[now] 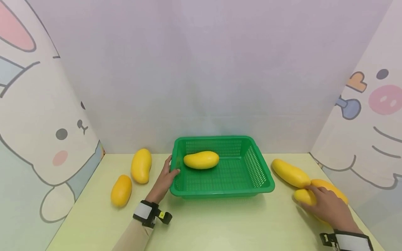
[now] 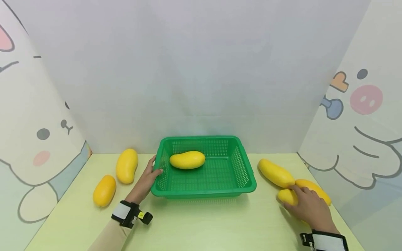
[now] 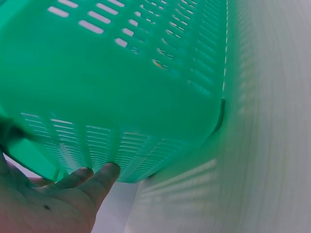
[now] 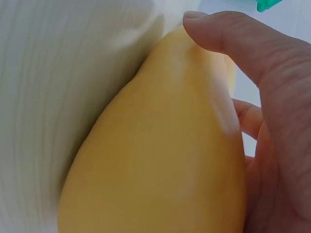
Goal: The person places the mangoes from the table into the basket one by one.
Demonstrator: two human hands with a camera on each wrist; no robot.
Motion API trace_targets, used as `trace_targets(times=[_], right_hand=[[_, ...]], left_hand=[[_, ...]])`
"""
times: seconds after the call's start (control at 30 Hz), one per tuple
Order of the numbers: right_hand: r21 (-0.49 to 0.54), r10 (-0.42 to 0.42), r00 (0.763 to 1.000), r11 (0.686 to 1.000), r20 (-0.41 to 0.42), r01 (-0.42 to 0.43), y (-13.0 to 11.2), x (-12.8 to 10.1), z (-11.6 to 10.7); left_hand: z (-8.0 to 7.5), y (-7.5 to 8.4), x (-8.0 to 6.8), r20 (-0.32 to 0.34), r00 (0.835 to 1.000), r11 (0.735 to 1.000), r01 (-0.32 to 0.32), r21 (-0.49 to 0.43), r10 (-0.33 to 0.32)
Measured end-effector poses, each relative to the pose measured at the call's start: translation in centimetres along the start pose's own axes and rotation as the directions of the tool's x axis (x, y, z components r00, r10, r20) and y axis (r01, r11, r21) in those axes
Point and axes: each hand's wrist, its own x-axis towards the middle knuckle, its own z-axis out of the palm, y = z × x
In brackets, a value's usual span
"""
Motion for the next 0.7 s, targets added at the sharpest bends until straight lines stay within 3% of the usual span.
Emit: trace_targets(times=[0.7], right_hand=[[0.033,0.005,0.998,0.999,0.059,-0.007,-0.33,-0.58,0.19]], left_hand=[[-0.12,-0.06,0.14,-0.012,0.999,0.999,0.034,0.012,-0.034]])
